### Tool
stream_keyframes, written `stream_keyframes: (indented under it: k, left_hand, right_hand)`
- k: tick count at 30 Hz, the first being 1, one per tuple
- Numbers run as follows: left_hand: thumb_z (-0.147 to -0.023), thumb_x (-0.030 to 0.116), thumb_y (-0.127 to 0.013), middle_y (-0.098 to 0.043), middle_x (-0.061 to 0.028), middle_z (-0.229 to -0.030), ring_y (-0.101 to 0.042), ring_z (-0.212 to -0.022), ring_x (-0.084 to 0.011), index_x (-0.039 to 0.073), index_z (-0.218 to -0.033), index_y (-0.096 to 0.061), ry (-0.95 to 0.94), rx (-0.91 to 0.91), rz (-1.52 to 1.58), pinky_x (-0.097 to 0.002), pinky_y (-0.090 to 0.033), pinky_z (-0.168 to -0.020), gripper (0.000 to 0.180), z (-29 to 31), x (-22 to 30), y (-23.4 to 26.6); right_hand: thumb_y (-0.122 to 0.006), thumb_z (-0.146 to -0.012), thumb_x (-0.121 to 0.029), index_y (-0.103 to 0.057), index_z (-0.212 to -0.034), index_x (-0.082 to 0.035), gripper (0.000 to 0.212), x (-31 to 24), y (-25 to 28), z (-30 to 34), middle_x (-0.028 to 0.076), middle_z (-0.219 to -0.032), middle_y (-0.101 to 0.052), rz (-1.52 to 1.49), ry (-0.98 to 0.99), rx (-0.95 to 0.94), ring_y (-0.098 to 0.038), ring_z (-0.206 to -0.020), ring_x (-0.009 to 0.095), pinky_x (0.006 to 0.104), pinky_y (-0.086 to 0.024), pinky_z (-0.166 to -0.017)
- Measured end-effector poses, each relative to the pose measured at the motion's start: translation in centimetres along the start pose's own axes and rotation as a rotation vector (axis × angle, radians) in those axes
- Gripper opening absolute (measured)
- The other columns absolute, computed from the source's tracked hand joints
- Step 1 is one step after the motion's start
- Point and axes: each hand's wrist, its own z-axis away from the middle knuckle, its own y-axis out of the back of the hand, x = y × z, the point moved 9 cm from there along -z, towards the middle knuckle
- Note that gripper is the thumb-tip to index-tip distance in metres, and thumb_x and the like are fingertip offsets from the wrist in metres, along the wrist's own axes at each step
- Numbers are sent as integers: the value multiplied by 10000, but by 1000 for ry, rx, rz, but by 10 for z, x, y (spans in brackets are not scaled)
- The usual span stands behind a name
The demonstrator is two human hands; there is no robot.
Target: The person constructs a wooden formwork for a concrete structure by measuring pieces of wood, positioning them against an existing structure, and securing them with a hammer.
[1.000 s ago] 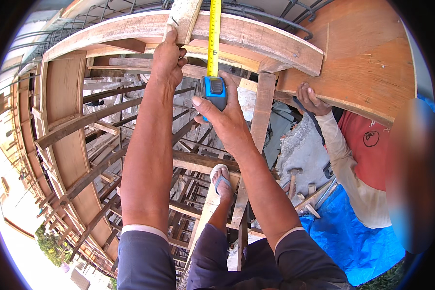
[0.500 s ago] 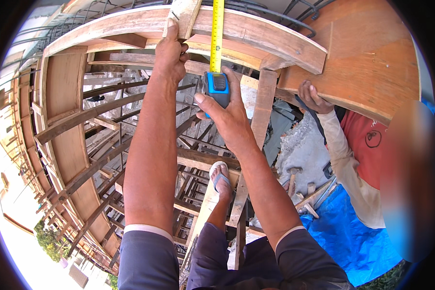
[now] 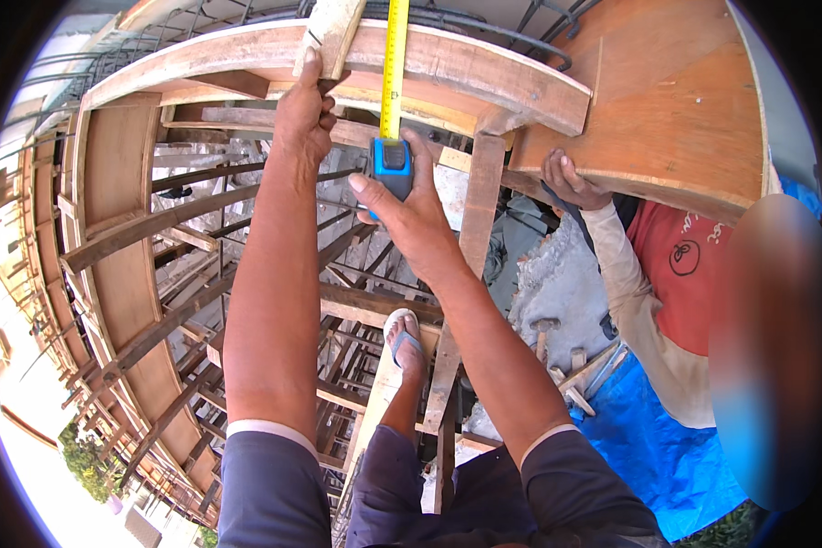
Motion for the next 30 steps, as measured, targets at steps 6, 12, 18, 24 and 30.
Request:
stream_keyframes:
  k: [6,12,18,24,30]
  left_hand:
    - [-1001,561,-532,-722,-25,-1114,-303,-604,-48,107,-1195,-616,78,-56,-89,-186,-252,-465,501,0,4,4]
    - [-1028,535,-496,-718,-36,-1121,-315,-633,-48,80,-1217,-606,102,-44,-200,-187,-261,-482,505,-4,7,1]
    - [-985,517,-593,-446,21,-673,-317,-529,-76,13,-1051,-645,51,-60,-45,-247,-234,-429,511,-8,8,1]
    - [-975,509,-617,-442,29,-705,-329,-555,-69,3,-1084,-626,64,-47,-6,-243,-223,-447,518,0,8,-1]
    - [-1017,508,-538,-716,-16,-1074,-319,-634,-50,100,-1134,-629,146,-101,-96,-188,-269,-479,434,3,8,-3]
  right_hand:
    - [-750,-921,-268,-144,-1546,-64,894,-1,-15,4,98,-1118,-550,-12,62,25,-600,-946,167,338,-579,-773]
    - [-725,-940,-230,-127,-1559,-103,870,-2,-27,-3,75,-1160,-529,-110,-15,-8,-586,-1004,163,347,-589,-783]
    - [-724,-939,-220,-131,-1557,-97,866,-1,-37,-4,76,-1160,-532,-114,4,11,-584,-993,156,341,-586,-786]
    - [-723,-940,-217,-131,-1554,-84,863,-1,-39,-4,81,-1137,-543,-119,-2,30,-580,-990,145,338,-574,-785]
    - [-732,-936,-242,-135,-1554,-91,873,2,-42,-9,80,-1126,-556,-72,-18,62,-588,-971,146,334,-567,-791]
